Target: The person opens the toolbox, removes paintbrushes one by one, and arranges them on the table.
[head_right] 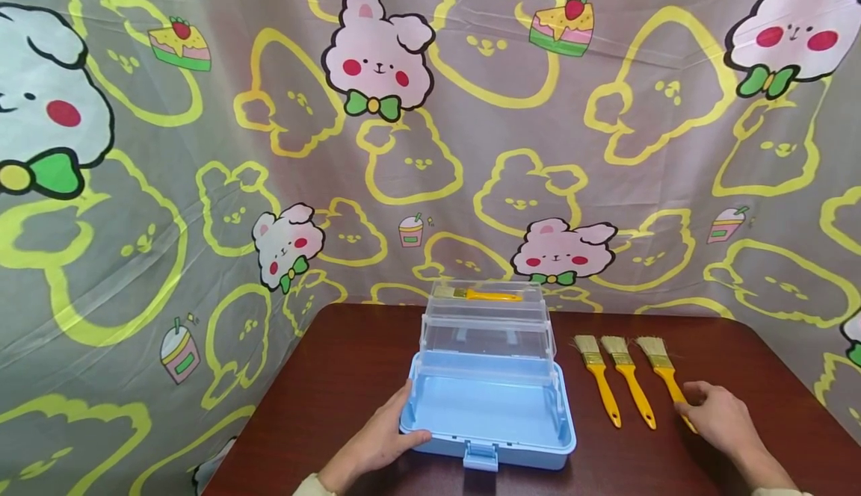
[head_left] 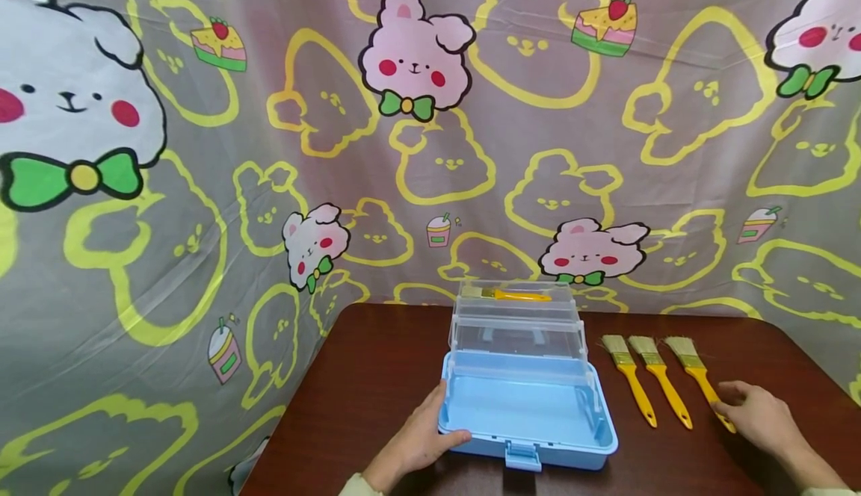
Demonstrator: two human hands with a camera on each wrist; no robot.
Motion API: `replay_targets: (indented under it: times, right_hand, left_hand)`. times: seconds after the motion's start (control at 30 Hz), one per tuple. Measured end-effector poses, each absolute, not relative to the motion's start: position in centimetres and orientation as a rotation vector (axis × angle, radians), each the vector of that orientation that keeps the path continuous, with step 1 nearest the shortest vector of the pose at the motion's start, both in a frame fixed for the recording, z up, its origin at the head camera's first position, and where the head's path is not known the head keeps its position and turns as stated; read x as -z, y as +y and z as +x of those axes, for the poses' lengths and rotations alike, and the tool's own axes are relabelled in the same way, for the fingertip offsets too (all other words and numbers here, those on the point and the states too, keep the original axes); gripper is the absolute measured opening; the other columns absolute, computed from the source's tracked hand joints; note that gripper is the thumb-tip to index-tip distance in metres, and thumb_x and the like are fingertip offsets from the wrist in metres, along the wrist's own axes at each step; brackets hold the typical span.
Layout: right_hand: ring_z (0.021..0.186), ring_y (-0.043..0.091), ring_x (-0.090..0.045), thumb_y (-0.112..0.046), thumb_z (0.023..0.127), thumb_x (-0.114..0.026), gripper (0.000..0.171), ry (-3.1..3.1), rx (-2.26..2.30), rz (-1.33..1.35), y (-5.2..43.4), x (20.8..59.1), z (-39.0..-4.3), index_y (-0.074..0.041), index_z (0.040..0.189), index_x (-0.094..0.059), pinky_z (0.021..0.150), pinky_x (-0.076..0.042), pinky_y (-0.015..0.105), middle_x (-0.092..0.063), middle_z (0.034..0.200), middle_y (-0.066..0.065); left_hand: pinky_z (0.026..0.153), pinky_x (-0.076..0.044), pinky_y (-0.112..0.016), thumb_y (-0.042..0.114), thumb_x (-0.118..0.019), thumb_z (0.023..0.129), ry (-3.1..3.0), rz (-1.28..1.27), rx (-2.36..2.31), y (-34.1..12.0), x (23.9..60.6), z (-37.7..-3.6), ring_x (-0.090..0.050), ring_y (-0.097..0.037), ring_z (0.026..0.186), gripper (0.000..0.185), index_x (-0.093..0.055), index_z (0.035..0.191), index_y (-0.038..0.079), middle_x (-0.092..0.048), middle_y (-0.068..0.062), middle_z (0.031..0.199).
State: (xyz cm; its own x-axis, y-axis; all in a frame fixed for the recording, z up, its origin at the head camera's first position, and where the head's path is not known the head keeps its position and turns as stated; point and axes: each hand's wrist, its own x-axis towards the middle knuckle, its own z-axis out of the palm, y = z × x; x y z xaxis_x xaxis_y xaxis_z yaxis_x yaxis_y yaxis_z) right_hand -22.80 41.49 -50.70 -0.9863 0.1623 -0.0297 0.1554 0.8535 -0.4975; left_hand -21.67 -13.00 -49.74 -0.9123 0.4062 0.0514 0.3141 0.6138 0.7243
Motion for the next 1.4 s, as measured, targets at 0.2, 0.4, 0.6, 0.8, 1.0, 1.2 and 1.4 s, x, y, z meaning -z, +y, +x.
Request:
replay_targets:
  times: [0.2,0.4,0.6,0.8,1.0,1.2,1.4]
  right_hand:
    - [0.09,0.048,-0.055,-0.033,0.085,-0.067,0.059,-2.894,-0.748,-0.178,40.1,48.6,-23.2,0.016,0.114,-0.053,0.066,-0.044,0.051,-0.057,0.106,0.037]
    - [0.088,0.047,-0.055,-0.035,0.089,-0.064,0.058,-2.788,-0.763,-0.128,37.6,46.5,-23.8,0.014,0.118,-0.053,0.063,-0.045,0.05,-0.053,0.115,0.036]
    - [0.087,0.044,-0.059,-0.032,0.091,-0.063,0.051,-2.681,-0.841,-0.041,34.6,44.7,-24.9,0.012,0.116,-0.056,0.058,-0.05,0.043,-0.058,0.109,0.033]
    - [0.092,0.044,-0.057,-0.027,0.091,-0.064,0.046,-2.665,-0.87,0.028,31.9,43.1,-26.7,0.01,0.116,-0.057,0.062,-0.052,0.044,-0.059,0.11,0.032]
    - [0.09,0.041,-0.057,-0.029,0.091,-0.064,0.046,-2.683,-0.901,0.044,29.4,41.7,-28.5,0.008,0.118,-0.057,0.067,-0.052,0.045,-0.059,0.11,0.03]
    - [0.096,0.041,-0.058,-0.029,0.092,-0.063,0.045,-2.678,-0.962,0.096,27.6,41.2,-29.9,0.007,0.119,-0.058,0.071,-0.053,0.045,-0.059,0.114,0.029]
    - [0.096,0.04,-0.059,-0.025,0.091,-0.064,0.04,-2.677,-0.981,0.15,25.7,40.7,-31.4,0.006,0.115,-0.06,0.073,-0.052,0.047,-0.062,0.109,0.026]
  left_hand:
    - [0.103,-0.031,-0.053,0.048,-0.067,0.084,2.73,0.635,-1.173,-12.9,49.9,-21.7,-0.031,-0.029,0.134,0.097,-0.012,0.152,0.006,-0.022,-0.015,0.153]
    - [0.103,-0.031,-0.053,0.048,-0.067,0.084,2.74,0.637,-1.166,-13.0,49.9,-21.7,-0.029,-0.029,0.135,0.098,-0.012,0.152,0.004,-0.021,-0.016,0.153]
    - [0.102,-0.031,-0.054,0.049,-0.068,0.083,2.74,0.607,-1.164,-13.0,49.7,-21.6,-0.03,-0.031,0.134,0.098,-0.012,0.151,0.004,-0.021,-0.017,0.153]
    - [0.102,-0.031,-0.054,0.049,-0.068,0.083,2.734,0.595,-1.176,-13.0,49.6,-21.6,-0.03,-0.031,0.135,0.099,-0.013,0.151,0.003,-0.021,-0.017,0.153]
    - [0.102,-0.031,-0.054,0.049,-0.067,0.084,2.737,0.612,-1.171,-13.0,49.9,-21.7,-0.029,-0.031,0.135,0.099,-0.013,0.151,0.003,-0.02,-0.018,0.153]
    - [0.102,-0.031,-0.053,0.05,-0.067,0.084,2.747,0.615,-1.152,-12.9,50.1,-21.7,-0.029,-0.031,0.135,0.098,-0.014,0.151,0.001,-0.022,-0.018,0.153]
    - [0.102,-0.031,-0.054,0.051,-0.066,0.084,2.744,0.593,-1.138,-12.9,50.1,-21.8,-0.029,-0.032,0.135,0.099,-0.013,0.151,0.001,-0.021,-0.018,0.153]
